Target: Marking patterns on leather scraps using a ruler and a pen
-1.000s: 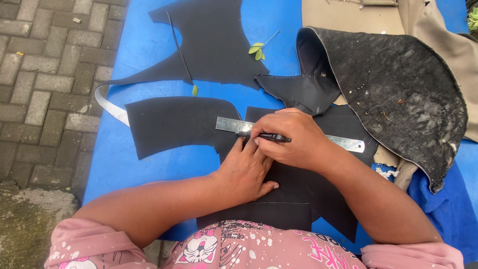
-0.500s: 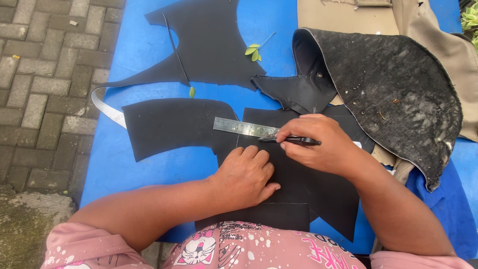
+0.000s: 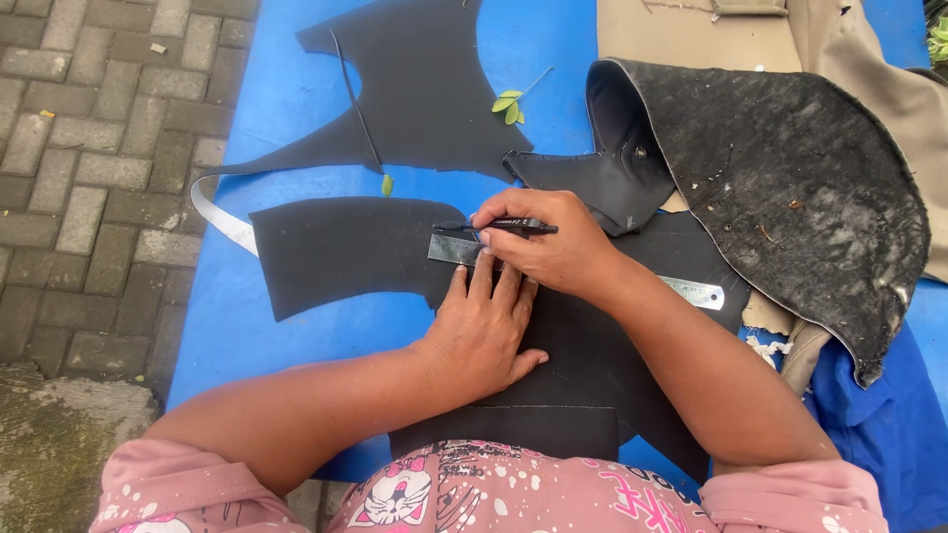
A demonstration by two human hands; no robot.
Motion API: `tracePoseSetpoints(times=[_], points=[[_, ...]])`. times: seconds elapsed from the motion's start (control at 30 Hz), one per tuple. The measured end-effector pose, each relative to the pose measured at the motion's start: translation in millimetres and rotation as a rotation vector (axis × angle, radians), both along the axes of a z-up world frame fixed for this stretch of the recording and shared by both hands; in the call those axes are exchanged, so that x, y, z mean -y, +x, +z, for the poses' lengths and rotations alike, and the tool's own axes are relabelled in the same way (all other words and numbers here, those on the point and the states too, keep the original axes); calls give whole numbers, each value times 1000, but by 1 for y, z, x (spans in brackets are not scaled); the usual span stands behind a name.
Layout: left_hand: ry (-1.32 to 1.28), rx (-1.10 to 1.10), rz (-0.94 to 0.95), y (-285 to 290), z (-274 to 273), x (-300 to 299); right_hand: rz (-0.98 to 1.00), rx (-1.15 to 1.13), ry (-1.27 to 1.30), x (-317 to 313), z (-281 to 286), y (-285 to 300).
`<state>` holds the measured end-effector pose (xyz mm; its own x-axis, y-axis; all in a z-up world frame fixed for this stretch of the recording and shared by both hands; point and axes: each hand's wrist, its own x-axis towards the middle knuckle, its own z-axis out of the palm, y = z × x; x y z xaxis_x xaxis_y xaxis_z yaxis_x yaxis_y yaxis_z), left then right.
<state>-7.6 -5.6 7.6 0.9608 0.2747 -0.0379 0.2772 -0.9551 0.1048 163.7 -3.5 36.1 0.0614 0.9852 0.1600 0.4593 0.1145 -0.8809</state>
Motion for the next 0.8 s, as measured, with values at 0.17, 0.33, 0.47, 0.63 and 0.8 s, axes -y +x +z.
tracePoseSetpoints(times=[0.17,0.33,0.47,0.63,0.8], points=[[-11,8,2,0,2,0,29,38,-62,8,10,13],[-36,15,-12,0,7,-1,-4,154,-183,51,38,58],[145,113,21,-2,-7,2,-206,183,-373,105,46,104],[357,225,62,0,-17,-3,-483,187,-337,153,39,126],[388,190,44,3,-11,-10,-360,138,-225,151,17,124]])
